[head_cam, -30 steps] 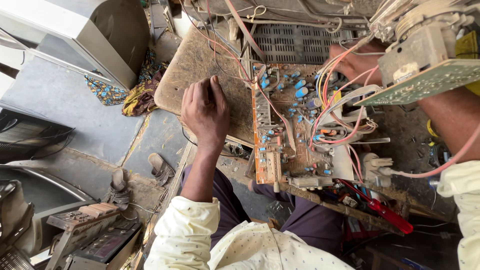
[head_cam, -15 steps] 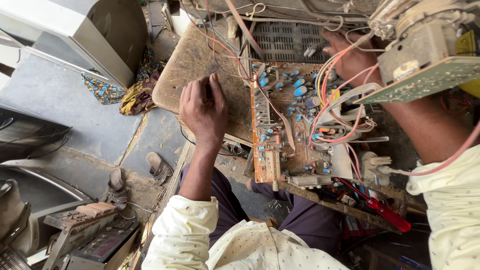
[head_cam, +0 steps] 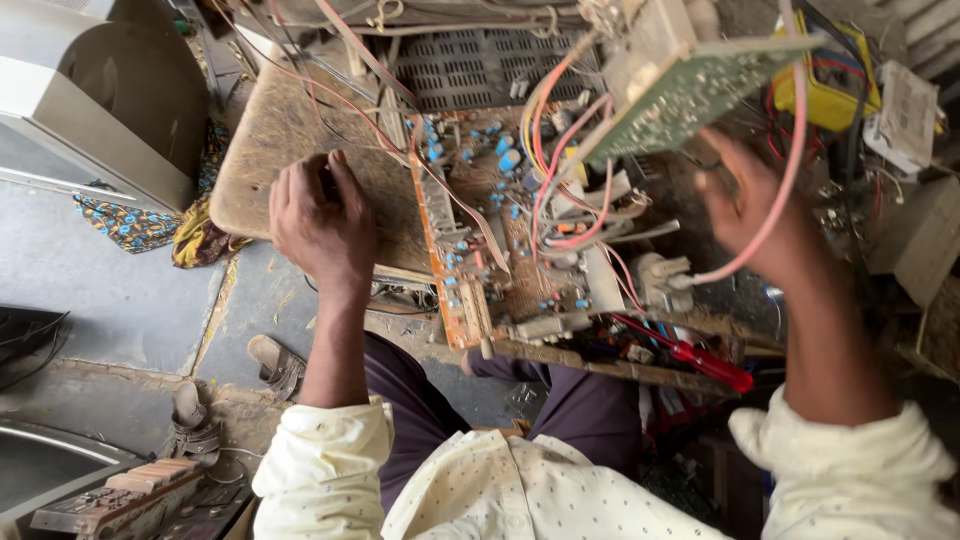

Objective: The person sits on the floor and works on a green circuit board, using a soldering iron and solder wire to make connections. They also use a screwdriver to adjust components and handle various wires and connectors.

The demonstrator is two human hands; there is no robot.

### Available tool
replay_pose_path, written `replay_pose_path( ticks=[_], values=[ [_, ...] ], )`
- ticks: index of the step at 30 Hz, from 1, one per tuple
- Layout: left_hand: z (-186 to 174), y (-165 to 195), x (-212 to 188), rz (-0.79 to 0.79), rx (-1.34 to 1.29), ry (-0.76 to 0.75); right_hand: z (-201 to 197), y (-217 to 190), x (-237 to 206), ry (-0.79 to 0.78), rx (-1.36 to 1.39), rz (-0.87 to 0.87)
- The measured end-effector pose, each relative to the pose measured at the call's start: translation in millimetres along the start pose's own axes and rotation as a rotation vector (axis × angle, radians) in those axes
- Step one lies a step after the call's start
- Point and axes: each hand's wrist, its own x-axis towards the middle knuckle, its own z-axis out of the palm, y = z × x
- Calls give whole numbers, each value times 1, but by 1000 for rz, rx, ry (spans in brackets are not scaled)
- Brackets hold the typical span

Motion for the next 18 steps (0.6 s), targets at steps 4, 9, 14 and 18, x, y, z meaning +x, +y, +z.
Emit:
replay_pose_path(
  ticks=[4, 9, 14, 18],
  values=[
    [-2, 0, -3, 15, 95, -64, 14, -14, -81, 161, 97, -25],
    [-6, 4, -6, 87, 128, -120, 47, -9, -130, 290, 192, -28],
    [-4, 2, 20, -271, -312, -85, 34, 11, -104, 331, 367, 78],
    [0, -13, 89, -201, -429, 73, -4, 44, -28, 319, 601, 235]
  ],
)
